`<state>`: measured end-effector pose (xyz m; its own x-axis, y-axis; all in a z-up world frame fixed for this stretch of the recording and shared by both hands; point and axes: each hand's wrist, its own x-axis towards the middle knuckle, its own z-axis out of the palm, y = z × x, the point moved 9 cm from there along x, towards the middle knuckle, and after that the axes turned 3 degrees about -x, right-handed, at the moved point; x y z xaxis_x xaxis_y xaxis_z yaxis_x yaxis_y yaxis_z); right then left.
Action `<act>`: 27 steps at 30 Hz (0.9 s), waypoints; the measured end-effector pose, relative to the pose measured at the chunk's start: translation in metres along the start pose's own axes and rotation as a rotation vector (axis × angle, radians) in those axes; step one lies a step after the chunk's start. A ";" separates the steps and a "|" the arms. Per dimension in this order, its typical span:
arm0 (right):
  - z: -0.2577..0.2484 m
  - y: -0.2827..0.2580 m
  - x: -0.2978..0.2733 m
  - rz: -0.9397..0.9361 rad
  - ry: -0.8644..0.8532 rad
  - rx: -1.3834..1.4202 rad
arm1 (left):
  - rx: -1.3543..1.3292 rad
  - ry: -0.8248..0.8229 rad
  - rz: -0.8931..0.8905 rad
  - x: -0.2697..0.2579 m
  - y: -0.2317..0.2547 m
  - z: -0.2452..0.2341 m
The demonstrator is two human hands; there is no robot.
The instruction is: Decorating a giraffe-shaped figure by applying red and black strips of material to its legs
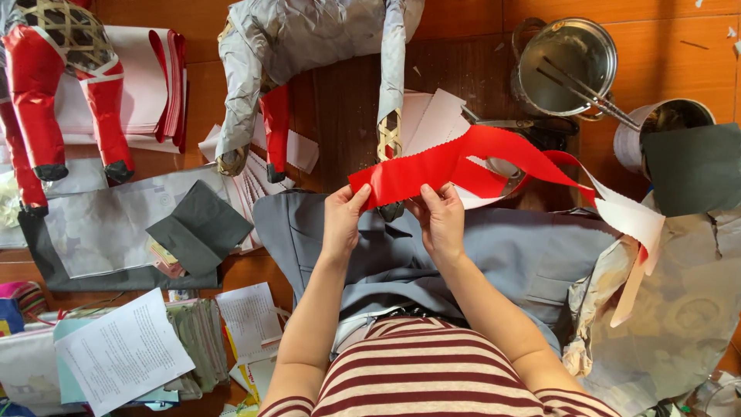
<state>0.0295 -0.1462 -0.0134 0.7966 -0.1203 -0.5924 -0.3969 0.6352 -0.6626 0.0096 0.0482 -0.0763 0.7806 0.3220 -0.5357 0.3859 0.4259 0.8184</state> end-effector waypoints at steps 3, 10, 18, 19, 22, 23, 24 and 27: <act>-0.005 0.009 0.005 -0.016 0.003 0.010 | -0.020 0.039 0.041 0.000 -0.002 0.002; -0.013 0.017 0.010 -0.052 -0.001 -0.041 | 0.896 0.140 0.853 -0.059 0.090 0.047; -0.034 0.038 0.026 -0.075 0.032 -0.111 | 0.766 -0.216 0.255 -0.038 0.060 0.075; -0.038 0.042 0.030 -0.064 0.040 -0.105 | 0.734 -0.216 0.128 -0.038 0.062 0.076; -0.045 0.053 0.039 -0.040 0.036 -0.067 | 0.476 -0.240 -0.051 -0.037 0.057 0.081; -0.045 0.058 0.042 -0.025 0.023 -0.034 | 0.256 -0.261 -0.102 -0.035 0.054 0.084; -0.044 0.057 0.041 -0.027 0.021 -0.034 | 0.255 -0.263 -0.099 -0.032 0.049 0.085; -0.032 0.047 0.030 -0.001 0.003 -0.052 | 0.251 -0.249 -0.139 -0.026 0.036 0.084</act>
<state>0.0202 -0.1444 -0.0772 0.7959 -0.1231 -0.5927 -0.4189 0.5948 -0.6861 0.0438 -0.0159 -0.0157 0.7958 0.0474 -0.6037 0.5811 0.2209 0.7833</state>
